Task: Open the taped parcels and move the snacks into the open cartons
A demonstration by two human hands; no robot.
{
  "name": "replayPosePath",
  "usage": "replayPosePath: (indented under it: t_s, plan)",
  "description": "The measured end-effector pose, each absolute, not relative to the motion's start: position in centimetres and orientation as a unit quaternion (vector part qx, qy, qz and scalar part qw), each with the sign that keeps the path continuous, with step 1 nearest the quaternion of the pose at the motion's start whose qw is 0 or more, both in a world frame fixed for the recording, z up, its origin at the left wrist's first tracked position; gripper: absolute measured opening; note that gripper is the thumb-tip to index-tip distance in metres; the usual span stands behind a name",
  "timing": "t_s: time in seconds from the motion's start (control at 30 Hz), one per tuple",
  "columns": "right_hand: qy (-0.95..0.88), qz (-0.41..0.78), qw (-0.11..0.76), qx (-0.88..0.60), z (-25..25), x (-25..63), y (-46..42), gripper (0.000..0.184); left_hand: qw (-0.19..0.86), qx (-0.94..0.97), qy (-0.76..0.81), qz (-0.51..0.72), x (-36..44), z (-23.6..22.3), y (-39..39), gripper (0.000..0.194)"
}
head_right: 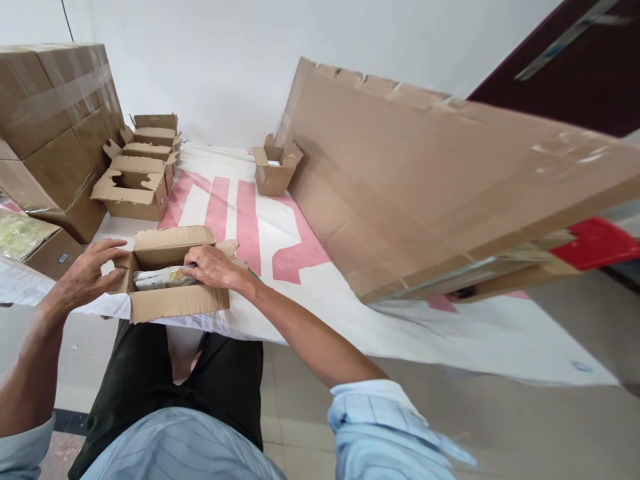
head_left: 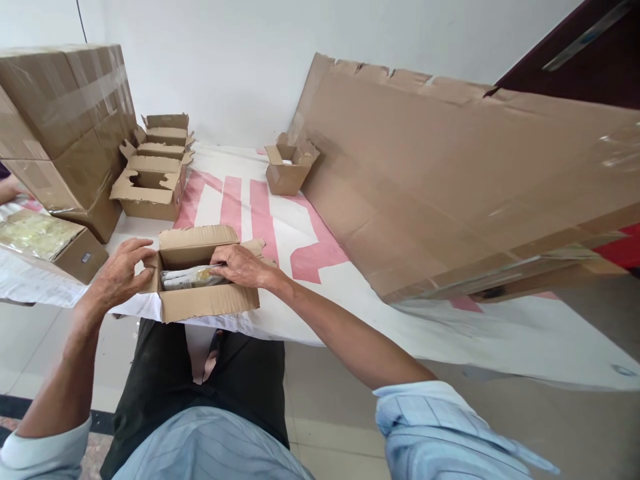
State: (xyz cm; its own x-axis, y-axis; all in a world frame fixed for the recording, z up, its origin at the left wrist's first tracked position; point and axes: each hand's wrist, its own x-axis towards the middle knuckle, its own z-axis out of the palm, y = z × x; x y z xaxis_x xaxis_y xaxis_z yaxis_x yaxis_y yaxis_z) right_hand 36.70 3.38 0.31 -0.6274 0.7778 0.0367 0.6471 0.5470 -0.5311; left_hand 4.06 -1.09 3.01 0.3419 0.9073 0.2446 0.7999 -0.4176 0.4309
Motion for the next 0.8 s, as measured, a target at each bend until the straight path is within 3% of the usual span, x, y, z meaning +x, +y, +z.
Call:
replayPosePath:
  t_s: [0.37,0.57,0.7,0.8]
  plan:
    - [-0.683,0.355,0.468,-0.435,4.0,39.6,5.3,0.042,0.126,0.8,0.538,0.235,4.1,2.9,-1.2,0.041]
    - [-0.651,0.344,0.526,-0.426,5.7,40.1,5.6,0.055,0.174,0.767,0.523,0.329,5.3,5.6,-1.4,0.062]
    - [-0.611,0.394,0.563,-0.393,5.5,39.3,5.6,0.066,0.314,0.731,0.442,0.415,6.9,6.4,-1.3,0.098]
    - [-0.585,0.427,0.588,-0.36,5.1,38.4,6.3,0.07,0.352,0.716,0.404,0.448,8.9,5.8,-1.6,0.095]
